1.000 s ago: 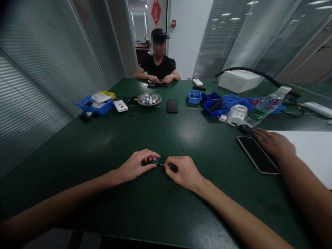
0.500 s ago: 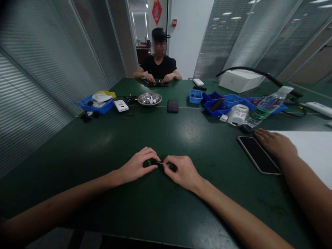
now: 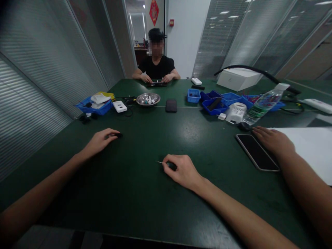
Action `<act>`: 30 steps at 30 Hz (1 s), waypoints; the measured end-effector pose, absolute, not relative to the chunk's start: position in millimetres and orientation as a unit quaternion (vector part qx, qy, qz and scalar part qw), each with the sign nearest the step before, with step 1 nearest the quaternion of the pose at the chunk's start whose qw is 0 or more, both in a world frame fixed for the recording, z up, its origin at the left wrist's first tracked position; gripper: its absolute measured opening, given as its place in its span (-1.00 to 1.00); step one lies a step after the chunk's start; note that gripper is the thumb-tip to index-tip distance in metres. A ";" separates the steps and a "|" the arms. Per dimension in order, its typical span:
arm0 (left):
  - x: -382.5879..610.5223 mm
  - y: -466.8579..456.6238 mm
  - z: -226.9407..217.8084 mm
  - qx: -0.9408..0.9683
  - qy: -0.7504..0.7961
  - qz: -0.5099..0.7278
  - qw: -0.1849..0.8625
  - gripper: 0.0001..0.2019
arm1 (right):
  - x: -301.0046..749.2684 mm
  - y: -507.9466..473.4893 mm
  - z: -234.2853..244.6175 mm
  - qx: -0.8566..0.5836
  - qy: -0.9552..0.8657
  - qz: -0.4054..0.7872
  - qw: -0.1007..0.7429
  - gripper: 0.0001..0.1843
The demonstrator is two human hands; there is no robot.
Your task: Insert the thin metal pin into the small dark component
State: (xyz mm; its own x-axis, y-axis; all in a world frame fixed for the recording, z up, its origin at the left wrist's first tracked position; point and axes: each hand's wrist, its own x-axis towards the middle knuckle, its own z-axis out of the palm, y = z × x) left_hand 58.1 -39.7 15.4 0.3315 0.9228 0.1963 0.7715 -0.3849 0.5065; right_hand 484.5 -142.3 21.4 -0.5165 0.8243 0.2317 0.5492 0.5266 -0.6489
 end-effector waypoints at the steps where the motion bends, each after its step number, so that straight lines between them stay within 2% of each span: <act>1: 41.5 -30.8 13.1 0.777 0.566 0.239 0.138 -0.67 | 485.4 -142.9 21.4 -0.413 -0.832 0.256 0.268 -0.81; 4: 3.6 -16.5 7.3 0.729 0.634 0.243 0.086 -0.61 | 487.5 -143.2 21.2 -0.413 -0.833 0.256 0.264 -0.80; 11: -37.6 -18.2 5.2 0.712 0.663 0.215 0.085 -0.49 | 491.7 -141.6 18.3 -0.411 -0.836 0.257 0.257 -0.79; 20: -46.3 -20.0 13.4 0.682 0.711 0.162 0.067 -0.81 | 491.4 -142.7 23.0 -0.413 -0.834 0.262 0.254 -0.78; 24: -34.1 -27.3 22.5 0.596 0.756 0.250 0.097 -0.77 | 490.3 -142.5 22.0 -0.414 -0.836 0.258 0.253 -0.79; 30: -11.2 -21.6 15.3 0.527 0.730 0.395 0.181 -0.63 | 488.8 -142.6 21.2 -0.412 -0.837 0.255 0.254 -0.79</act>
